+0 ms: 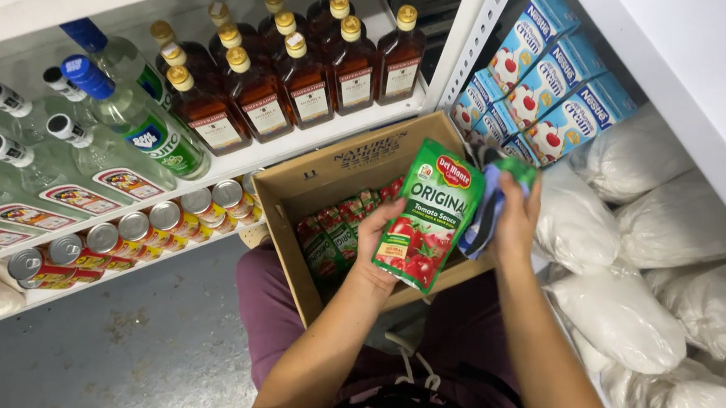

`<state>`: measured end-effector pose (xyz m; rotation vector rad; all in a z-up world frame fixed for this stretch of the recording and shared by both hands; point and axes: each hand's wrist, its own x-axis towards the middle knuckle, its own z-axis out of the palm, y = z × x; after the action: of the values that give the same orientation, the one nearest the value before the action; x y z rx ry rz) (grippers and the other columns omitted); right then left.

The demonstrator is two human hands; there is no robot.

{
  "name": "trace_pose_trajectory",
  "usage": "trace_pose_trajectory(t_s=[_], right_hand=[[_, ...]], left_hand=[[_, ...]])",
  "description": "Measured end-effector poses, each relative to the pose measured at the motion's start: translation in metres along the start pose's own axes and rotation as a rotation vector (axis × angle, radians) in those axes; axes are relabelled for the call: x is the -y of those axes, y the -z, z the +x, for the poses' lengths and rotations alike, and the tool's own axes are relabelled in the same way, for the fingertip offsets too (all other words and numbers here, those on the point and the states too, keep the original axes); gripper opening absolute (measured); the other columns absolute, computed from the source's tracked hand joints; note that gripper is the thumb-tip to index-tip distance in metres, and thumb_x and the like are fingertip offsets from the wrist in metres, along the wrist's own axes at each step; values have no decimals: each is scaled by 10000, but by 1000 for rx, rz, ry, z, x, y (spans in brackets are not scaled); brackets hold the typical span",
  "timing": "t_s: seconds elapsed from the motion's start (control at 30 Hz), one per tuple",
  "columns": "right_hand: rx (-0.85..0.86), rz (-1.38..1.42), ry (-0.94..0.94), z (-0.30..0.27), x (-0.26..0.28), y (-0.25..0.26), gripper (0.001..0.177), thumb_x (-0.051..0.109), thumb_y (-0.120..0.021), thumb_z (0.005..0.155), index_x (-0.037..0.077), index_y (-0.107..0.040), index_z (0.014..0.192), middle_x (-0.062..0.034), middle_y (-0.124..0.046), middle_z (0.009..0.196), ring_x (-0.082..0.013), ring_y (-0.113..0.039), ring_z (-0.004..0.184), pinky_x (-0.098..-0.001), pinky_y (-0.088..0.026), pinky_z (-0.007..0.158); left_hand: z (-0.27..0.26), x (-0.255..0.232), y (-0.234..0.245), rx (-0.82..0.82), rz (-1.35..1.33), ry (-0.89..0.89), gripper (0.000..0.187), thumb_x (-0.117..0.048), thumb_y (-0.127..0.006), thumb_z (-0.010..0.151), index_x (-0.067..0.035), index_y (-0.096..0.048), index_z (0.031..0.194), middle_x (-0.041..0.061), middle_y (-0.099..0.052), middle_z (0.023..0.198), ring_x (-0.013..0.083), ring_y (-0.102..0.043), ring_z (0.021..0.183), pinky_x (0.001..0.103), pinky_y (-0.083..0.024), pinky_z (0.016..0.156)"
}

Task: The person sits on the floor and takes packets of tomato paste and tomato sauce from a cardboard box. They wipe the packets with a cloth and place them on a white shelf next to other products.

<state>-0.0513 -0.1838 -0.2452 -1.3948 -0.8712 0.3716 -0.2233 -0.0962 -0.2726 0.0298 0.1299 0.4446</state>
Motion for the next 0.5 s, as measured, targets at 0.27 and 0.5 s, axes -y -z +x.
trace_pose_trajectory(t_s=[0.27, 0.5], right_hand=[[-268, 1269, -375, -70, -17, -33, 460, 383, -493, 1109, 38, -597, 1395, -152, -666, 1330, -286, -663, 1173, -442, -510, 1060], [-173, 1334, -375, -59, 46, -34, 525, 392, -460, 1067, 27, -564, 1429, -164, -642, 1382, -307, -635, 1246, -468, -451, 1131]], left_hand=[[-4, 23, -110, 337, 1071, -329, 843, -25, -559, 911, -43, -228, 1686, 211, -275, 1746, 329, -266, 1615, 395, -198, 1310], [-22, -3, -169, 323, 1749, -580, 970, 100, -540, 822, -18, -77, 1666, 252, -110, 1757, 364, -74, 1666, 448, -118, 1339]])
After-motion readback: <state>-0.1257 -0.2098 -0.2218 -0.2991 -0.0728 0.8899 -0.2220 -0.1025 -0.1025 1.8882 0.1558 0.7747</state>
